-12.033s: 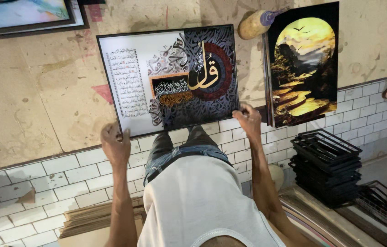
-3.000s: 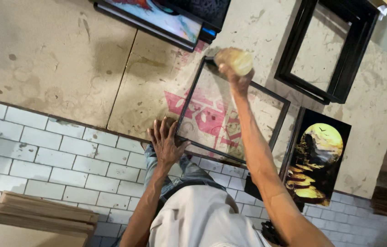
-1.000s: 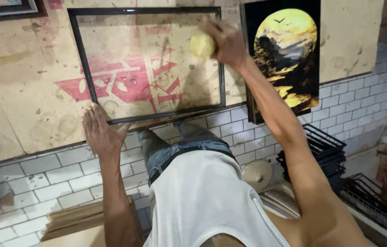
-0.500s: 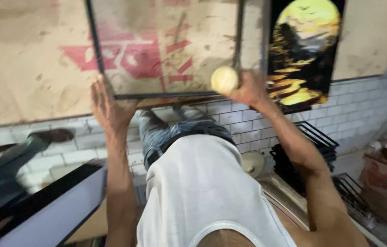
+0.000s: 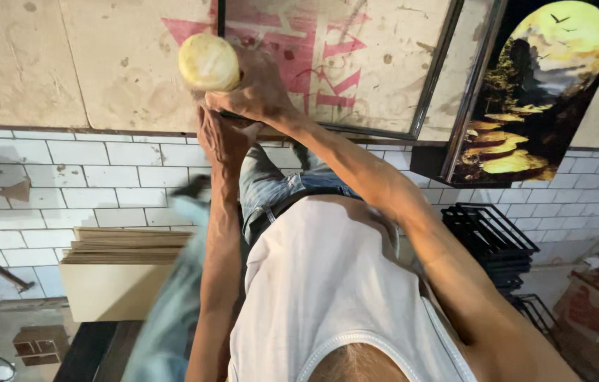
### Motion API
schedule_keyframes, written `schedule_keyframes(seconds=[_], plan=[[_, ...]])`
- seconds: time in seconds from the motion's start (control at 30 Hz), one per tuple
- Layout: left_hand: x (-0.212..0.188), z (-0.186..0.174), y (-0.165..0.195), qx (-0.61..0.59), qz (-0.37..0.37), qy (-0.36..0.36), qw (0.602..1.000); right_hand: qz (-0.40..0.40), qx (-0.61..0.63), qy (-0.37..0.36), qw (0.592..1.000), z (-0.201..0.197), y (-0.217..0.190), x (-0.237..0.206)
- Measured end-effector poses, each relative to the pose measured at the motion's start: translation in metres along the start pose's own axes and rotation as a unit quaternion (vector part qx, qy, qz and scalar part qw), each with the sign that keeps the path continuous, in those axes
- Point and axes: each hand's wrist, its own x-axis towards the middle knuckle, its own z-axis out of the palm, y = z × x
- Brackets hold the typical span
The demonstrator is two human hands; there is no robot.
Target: The person applies glue to the inner edge of a picture frame using a squeeze bottle, then places a printed artwork into the frame and presses it down. This process is repeated for several different artworks, including a landscape, a beach scene, and calligraphy prints.
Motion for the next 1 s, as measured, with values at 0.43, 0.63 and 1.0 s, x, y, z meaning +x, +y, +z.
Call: schedule_keyframes(seconds=[0.43,0.63,1.0], plan=[[0.002,-0.033,0.041,-0.033,0.017,0.009,0.999,0.232,0.238,0.152,0.931,-0.241,0.057,-0.194],[0.002,-0.031,0.056,0.151,0.199,0.1,0.963,0.337,0.165,0.216,0.902,-0.333,0.062,-0.24],[0.004,-0.048,0.059,0.195,0.273,-0.005,0.942,0.249,0.572,0.401,0.671,-0.337,0.124,-0.134]])
